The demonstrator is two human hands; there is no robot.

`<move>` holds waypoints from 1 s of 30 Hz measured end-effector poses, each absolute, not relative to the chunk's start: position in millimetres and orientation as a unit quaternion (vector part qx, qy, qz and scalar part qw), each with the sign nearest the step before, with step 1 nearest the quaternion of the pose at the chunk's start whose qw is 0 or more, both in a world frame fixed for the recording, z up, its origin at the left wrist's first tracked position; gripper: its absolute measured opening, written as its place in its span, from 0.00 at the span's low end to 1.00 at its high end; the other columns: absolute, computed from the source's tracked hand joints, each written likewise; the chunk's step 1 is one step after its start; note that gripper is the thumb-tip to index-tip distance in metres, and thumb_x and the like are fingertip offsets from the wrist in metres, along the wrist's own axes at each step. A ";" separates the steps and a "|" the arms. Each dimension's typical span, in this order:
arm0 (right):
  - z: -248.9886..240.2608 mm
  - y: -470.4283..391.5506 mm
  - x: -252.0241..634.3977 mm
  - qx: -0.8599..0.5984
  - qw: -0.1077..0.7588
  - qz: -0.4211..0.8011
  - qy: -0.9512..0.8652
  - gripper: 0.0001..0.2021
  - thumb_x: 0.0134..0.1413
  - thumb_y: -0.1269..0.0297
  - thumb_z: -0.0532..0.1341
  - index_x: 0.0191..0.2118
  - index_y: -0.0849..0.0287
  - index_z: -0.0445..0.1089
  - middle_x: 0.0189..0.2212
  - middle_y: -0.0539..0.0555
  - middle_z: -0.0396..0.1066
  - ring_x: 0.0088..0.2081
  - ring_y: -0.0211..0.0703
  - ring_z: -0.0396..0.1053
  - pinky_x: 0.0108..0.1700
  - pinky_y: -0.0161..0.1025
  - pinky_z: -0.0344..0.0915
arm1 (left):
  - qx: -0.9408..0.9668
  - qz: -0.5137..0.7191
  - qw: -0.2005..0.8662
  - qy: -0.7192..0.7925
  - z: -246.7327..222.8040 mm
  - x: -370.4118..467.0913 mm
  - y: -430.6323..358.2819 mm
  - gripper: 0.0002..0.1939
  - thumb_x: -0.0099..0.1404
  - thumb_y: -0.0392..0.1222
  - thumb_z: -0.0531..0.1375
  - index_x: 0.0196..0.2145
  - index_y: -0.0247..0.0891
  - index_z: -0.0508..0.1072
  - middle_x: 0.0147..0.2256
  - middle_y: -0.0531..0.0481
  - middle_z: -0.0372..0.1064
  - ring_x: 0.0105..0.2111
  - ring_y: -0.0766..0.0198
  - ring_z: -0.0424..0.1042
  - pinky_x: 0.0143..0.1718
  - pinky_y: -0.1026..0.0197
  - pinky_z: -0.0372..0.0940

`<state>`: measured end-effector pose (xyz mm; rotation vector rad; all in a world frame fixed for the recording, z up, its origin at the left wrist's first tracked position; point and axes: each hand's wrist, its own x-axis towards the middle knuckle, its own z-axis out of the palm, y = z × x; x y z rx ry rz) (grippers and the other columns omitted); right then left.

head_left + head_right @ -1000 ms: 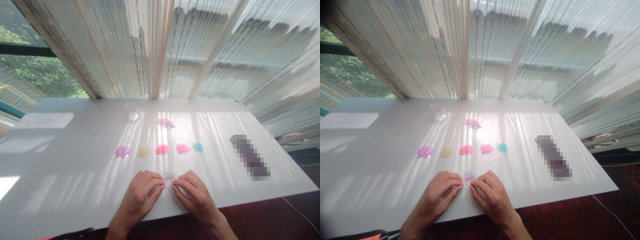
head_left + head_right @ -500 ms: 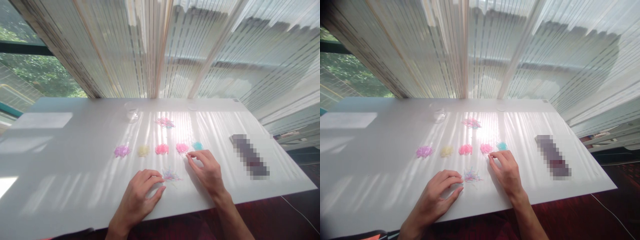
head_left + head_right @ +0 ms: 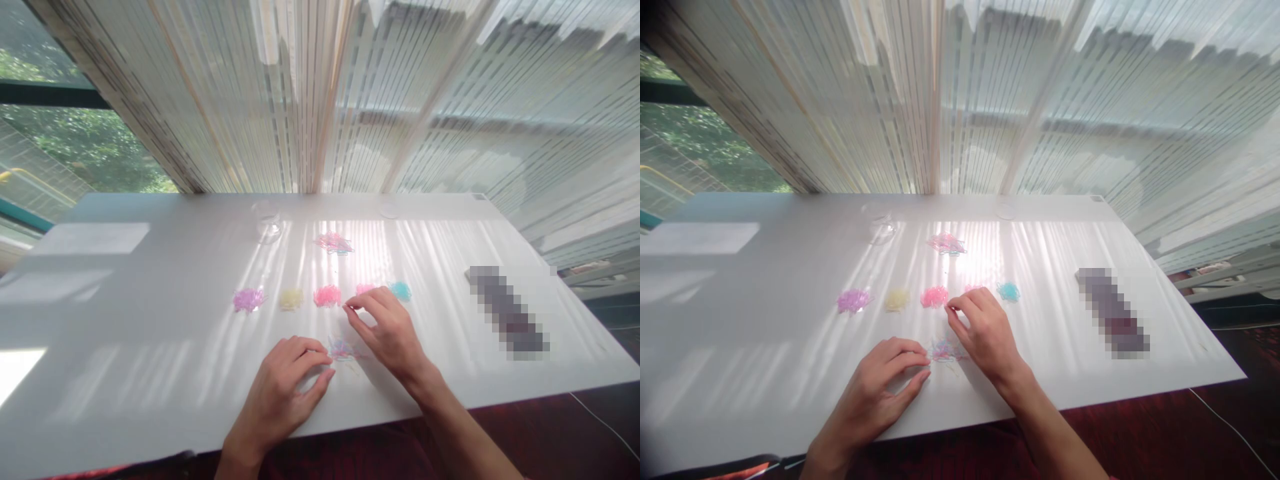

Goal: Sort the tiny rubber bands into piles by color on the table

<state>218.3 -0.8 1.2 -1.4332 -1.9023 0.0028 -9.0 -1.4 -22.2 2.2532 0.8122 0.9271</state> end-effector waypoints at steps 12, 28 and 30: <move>-17.7 11.4 212.7 -0.599 0.359 -0.022 -0.716 0.07 0.69 0.70 0.61 0.36 0.58 0.73 0.30 0.53 0.73 0.34 0.45 0.68 0.36 0.41 0.67 | 0.843 0.340 0.288 0.302 -21.6 -7.2 -0.6 0.05 0.71 0.33 0.63 0.42 0.41 0.75 0.40 0.49 0.77 0.38 0.60 0.75 0.39 0.56 0.67; -23.0 9.6 210.7 -0.622 0.348 -0.022 -0.701 0.08 0.67 0.70 0.61 0.36 0.58 0.75 0.29 0.53 0.74 0.34 0.46 0.70 0.35 0.41 0.66 | 0.843 0.338 0.291 0.302 -21.4 -7.2 -1.2 0.04 0.71 0.33 0.64 0.42 0.41 0.75 0.39 0.50 0.77 0.37 0.60 0.75 0.39 0.56 0.67; -23.9 9.8 210.2 -0.623 0.347 -0.025 -0.701 0.08 0.66 0.71 0.61 0.35 0.58 0.75 0.29 0.53 0.73 0.34 0.46 0.69 0.35 0.41 0.66 | 0.843 0.337 0.290 0.303 -20.8 -7.1 -1.3 0.04 0.71 0.33 0.64 0.42 0.41 0.75 0.39 0.50 0.77 0.37 0.60 0.75 0.39 0.56 0.67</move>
